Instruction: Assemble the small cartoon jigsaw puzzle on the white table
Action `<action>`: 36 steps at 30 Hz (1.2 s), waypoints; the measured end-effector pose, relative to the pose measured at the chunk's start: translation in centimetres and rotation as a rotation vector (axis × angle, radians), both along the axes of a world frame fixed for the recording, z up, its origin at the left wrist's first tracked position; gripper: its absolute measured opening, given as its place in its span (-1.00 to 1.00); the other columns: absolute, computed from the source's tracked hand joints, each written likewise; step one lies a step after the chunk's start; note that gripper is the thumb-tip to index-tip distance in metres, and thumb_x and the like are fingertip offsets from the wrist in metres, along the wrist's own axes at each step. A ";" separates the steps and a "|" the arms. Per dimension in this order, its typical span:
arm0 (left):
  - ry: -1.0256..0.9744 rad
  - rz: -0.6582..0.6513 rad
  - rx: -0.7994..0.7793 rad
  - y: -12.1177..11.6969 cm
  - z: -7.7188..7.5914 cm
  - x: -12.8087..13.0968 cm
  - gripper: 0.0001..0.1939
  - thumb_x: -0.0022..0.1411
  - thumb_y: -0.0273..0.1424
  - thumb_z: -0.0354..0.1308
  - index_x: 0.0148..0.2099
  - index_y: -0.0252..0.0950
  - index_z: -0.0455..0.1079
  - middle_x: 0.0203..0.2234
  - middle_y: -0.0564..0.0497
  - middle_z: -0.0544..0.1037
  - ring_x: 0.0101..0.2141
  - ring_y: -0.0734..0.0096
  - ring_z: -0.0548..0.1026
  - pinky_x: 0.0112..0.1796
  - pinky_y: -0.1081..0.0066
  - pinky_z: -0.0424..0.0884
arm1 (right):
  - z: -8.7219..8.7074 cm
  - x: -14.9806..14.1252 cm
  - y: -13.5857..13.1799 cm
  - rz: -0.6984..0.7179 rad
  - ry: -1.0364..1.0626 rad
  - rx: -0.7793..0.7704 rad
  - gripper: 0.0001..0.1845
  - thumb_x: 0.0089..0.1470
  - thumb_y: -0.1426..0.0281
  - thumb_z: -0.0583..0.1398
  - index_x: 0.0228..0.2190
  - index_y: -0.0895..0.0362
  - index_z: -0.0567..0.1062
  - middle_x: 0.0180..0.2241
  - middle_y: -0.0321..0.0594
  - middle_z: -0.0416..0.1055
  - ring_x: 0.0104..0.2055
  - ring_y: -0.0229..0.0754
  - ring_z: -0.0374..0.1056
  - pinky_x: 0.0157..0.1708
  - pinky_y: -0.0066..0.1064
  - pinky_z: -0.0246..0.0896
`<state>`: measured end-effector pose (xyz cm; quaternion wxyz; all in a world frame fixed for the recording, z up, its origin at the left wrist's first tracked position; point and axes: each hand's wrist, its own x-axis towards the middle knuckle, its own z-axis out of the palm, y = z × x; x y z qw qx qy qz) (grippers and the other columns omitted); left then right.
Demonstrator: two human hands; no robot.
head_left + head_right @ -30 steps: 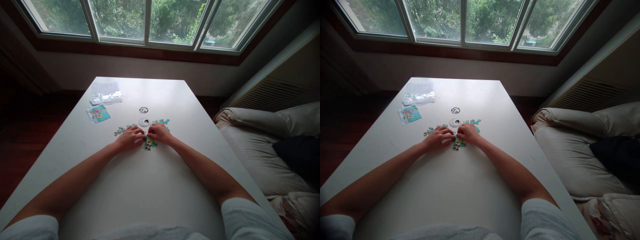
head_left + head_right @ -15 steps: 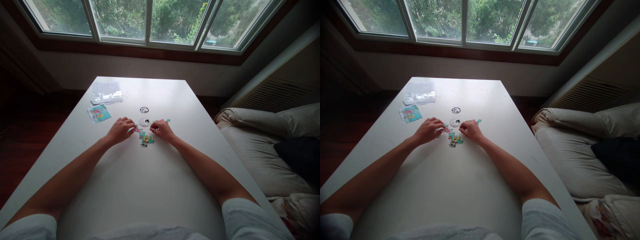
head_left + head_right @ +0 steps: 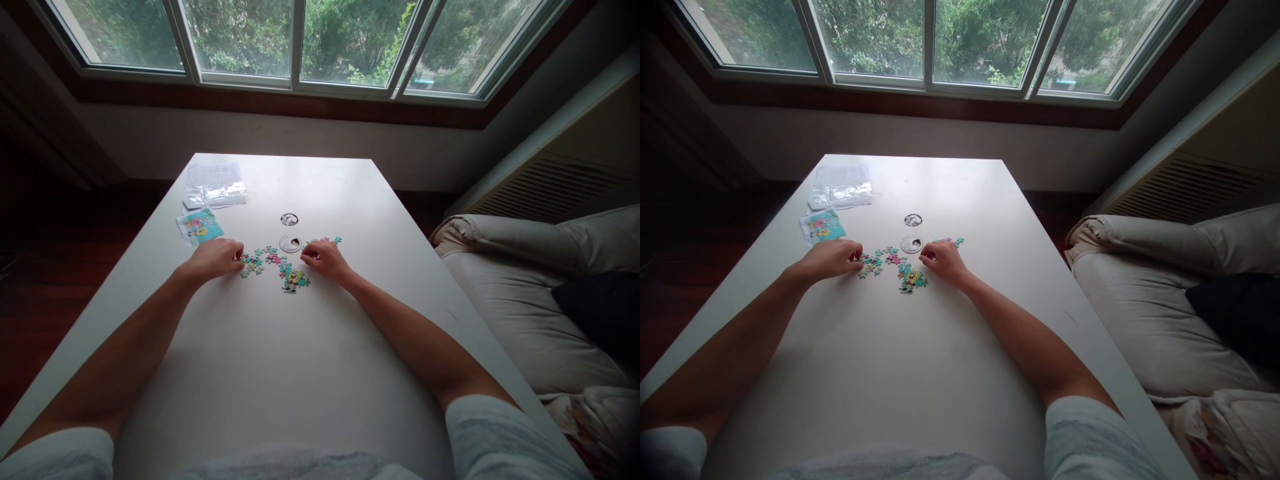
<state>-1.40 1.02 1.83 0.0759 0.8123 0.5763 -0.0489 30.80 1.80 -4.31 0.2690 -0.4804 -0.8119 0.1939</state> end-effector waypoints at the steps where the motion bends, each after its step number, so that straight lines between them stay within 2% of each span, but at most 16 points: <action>1: -0.008 -0.011 0.007 -0.1 -0.1 0.2 -0.80 0.12 -0.17 0.15 -0.31 -0.17 0.47 -0.29 -0.03 0.60 -0.29 0.24 0.50 -0.42 0.39 0.16 | 0.0 0.0 0.0 -0.001 -0.001 -0.001 -0.89 0.15 0.36 0.26 -0.42 0.07 0.56 -0.42 -0.30 0.49 -0.30 -0.19 0.29 -0.12 -0.31 0.01; 10: -0.040 -0.060 0.005 -0.2 -0.2 0.4 -0.86 0.08 -0.24 0.15 -0.38 -0.17 0.44 -0.38 -0.01 0.58 -0.33 0.25 0.49 -0.42 0.36 0.17 | 0.1 -0.2 0.1 0.000 -0.005 0.000 -0.89 0.15 0.37 0.26 -0.42 0.07 0.56 -0.43 -0.30 0.49 -0.31 -0.19 0.29 -0.13 -0.32 0.02; 16: -0.068 -0.049 0.078 0.1 0.0 0.5 -0.81 0.17 -0.19 0.12 -0.32 -0.17 0.45 -0.31 0.01 0.60 -0.29 0.23 0.50 -0.41 0.36 0.18 | 0.1 -0.1 0.1 0.002 0.001 0.002 -0.89 0.14 0.37 0.26 -0.43 0.08 0.56 -0.43 -0.30 0.49 -0.32 -0.21 0.28 -0.15 -0.33 0.03; 22: -0.124 0.036 0.171 1.3 -1.4 0.3 -0.75 0.24 -0.14 0.12 -0.20 -0.19 0.45 -0.23 -0.02 0.58 -0.25 0.22 0.51 -0.38 0.37 0.22 | 0.0 -0.2 0.0 0.000 0.001 -0.005 -0.89 0.15 0.36 0.26 -0.42 0.08 0.57 -0.43 -0.30 0.49 -0.32 -0.21 0.29 -0.16 -0.34 0.02; 26: -0.155 0.047 0.195 1.5 -2.0 0.4 -0.71 0.28 -0.15 0.09 -0.10 -0.19 0.47 -0.21 -0.03 0.57 -0.23 0.23 0.51 -0.35 0.37 0.25 | -0.1 -0.1 0.1 0.002 0.008 0.007 -0.87 0.16 0.35 0.25 -0.42 0.08 0.57 -0.44 -0.31 0.48 -0.32 -0.22 0.29 -0.17 -0.34 0.02; 32: -0.175 -0.142 0.164 0.8 -1.4 1.1 -0.73 0.30 -0.18 0.08 -0.12 -0.18 0.52 -0.17 -0.02 0.57 -0.17 0.23 0.50 -0.25 0.35 0.31 | -0.2 -0.1 0.2 0.007 0.006 0.006 -0.87 0.16 0.35 0.25 -0.42 0.08 0.57 -0.45 -0.30 0.48 -0.33 -0.21 0.29 -0.18 -0.34 0.01; 36: -0.107 -0.147 0.170 0.2 -1.2 1.9 -0.75 0.27 -0.18 0.13 -0.18 -0.19 0.55 -0.21 -0.03 0.57 -0.19 0.20 0.50 -0.20 0.32 0.32 | -0.4 -0.1 0.3 0.011 0.024 0.019 -0.87 0.15 0.36 0.26 -0.44 0.08 0.56 -0.47 -0.31 0.46 -0.35 -0.22 0.27 -0.20 -0.34 0.01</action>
